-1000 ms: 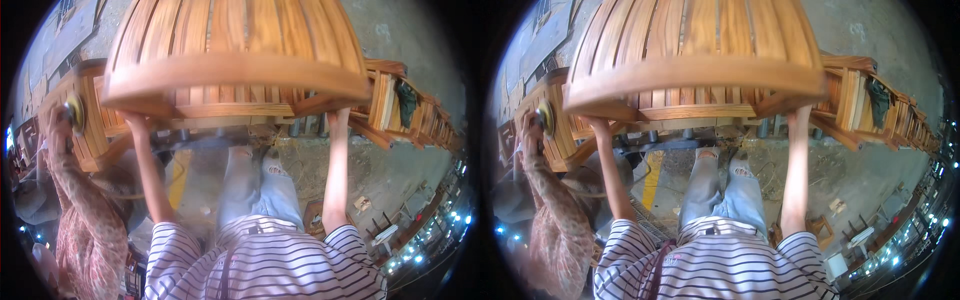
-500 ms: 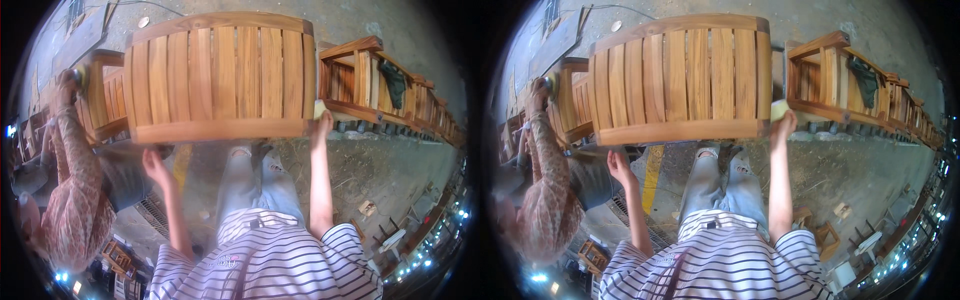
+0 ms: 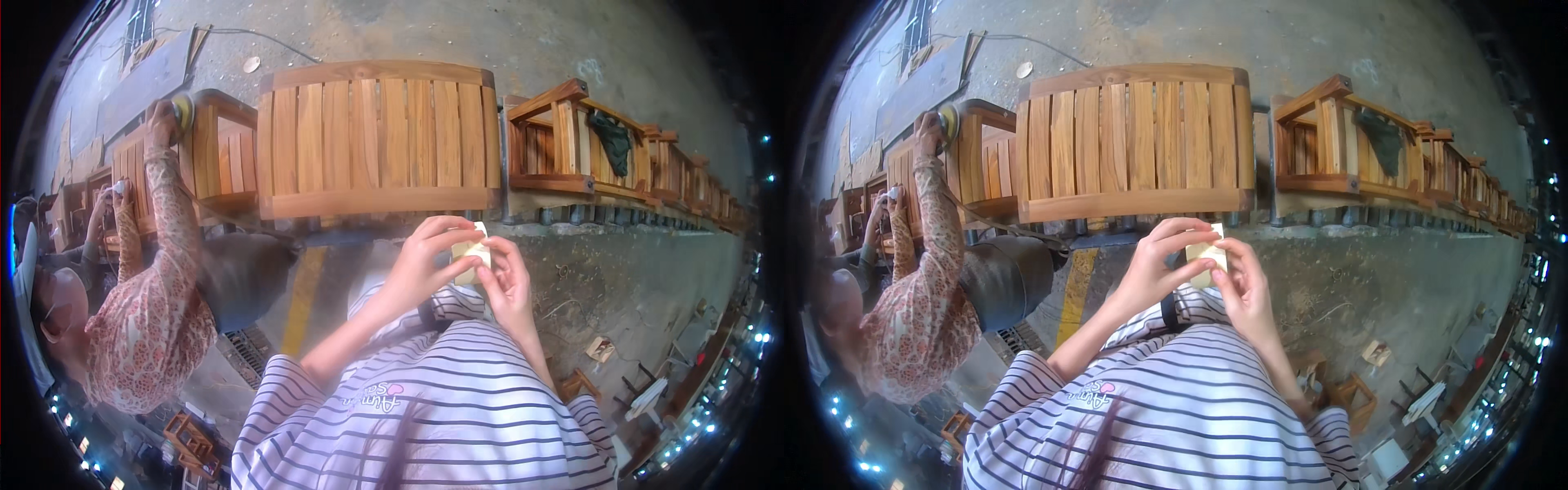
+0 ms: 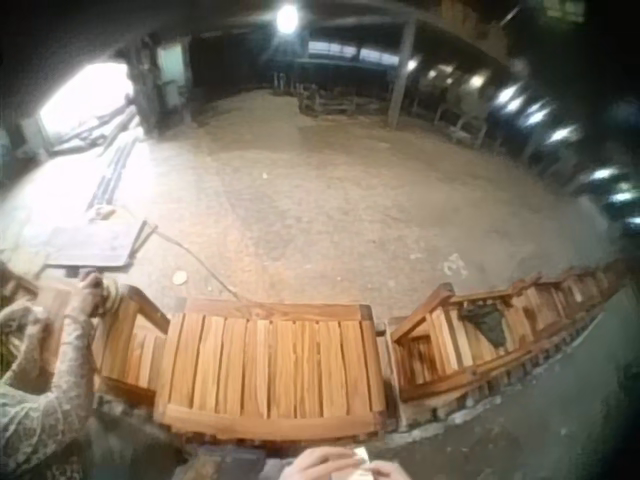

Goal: Cleaning and applying labels to wooden furniture on a manufacturing production line.

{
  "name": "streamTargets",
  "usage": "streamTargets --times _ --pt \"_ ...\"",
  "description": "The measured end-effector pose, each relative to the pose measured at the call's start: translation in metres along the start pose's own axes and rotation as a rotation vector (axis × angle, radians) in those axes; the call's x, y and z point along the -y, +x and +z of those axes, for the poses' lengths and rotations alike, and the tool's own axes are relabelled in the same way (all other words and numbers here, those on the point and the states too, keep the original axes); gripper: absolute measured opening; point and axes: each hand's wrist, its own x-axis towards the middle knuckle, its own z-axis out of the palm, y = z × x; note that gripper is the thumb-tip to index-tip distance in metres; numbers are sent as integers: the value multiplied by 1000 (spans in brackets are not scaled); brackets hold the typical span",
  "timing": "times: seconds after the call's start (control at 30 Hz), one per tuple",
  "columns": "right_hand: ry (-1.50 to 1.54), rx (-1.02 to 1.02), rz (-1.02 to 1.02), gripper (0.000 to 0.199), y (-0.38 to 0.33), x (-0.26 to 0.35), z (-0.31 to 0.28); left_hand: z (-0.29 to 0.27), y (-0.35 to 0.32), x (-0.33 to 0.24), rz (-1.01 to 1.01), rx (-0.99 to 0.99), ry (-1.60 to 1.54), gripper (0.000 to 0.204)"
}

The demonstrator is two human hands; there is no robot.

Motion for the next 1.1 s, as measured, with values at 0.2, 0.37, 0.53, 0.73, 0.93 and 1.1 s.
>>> streamTargets --times 0.2,0.37,0.53,0.73,0.93,1.1 --pt "-23 -15 63 69 -11 5 39 -19 -21 6 -44 -61 -40 17" --pt "-65 2 93 68 0 7 66 -48 -21 5 -69 -76 -32 13" --pt "56 75 34 66 23 10 81 -67 -12 9 -122 -111 -115 13" --pt "-92 9 24 53 34 19 84 -71 -1 12 50 -194 111 10" --pt "-143 -38 -34 36 50 13 75 -58 7 11 34 -302 124 9" --pt "-18 -55 10 24 53 5 63 -62 17 12 -100 -188 1 11"
